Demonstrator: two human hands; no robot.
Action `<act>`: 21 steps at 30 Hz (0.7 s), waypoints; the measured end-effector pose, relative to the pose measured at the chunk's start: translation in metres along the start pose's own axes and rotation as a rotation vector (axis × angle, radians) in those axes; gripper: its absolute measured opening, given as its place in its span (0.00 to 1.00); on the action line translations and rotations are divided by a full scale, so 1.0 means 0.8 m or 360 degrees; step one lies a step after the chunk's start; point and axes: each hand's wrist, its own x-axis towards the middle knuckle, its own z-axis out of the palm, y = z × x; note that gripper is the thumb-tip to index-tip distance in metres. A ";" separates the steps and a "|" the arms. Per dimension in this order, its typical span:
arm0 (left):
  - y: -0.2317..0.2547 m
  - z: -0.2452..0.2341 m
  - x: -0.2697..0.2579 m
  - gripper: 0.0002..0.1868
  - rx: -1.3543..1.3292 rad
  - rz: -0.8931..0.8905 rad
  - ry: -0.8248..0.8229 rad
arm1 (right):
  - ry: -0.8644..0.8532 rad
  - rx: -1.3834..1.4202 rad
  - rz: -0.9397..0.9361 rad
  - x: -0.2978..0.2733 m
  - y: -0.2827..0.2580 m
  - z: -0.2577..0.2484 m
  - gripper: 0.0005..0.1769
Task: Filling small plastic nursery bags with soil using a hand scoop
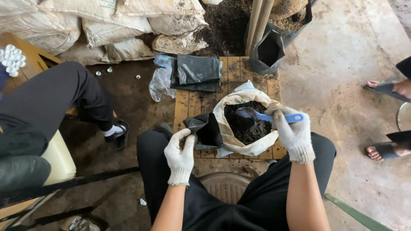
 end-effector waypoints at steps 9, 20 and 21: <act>-0.011 0.001 -0.003 0.11 -0.0225 -0.0093 0.0099 | 0.0437 0.0049 -0.0022 -0.015 0.014 0.009 0.25; 0.012 0.000 -0.003 0.15 -0.0805 -0.0313 0.0182 | 0.0776 0.0641 0.0393 -0.038 0.049 0.047 0.25; 0.014 0.001 -0.004 0.16 -0.0830 -0.0352 0.0176 | 0.0815 0.0622 0.0461 -0.038 0.054 0.044 0.25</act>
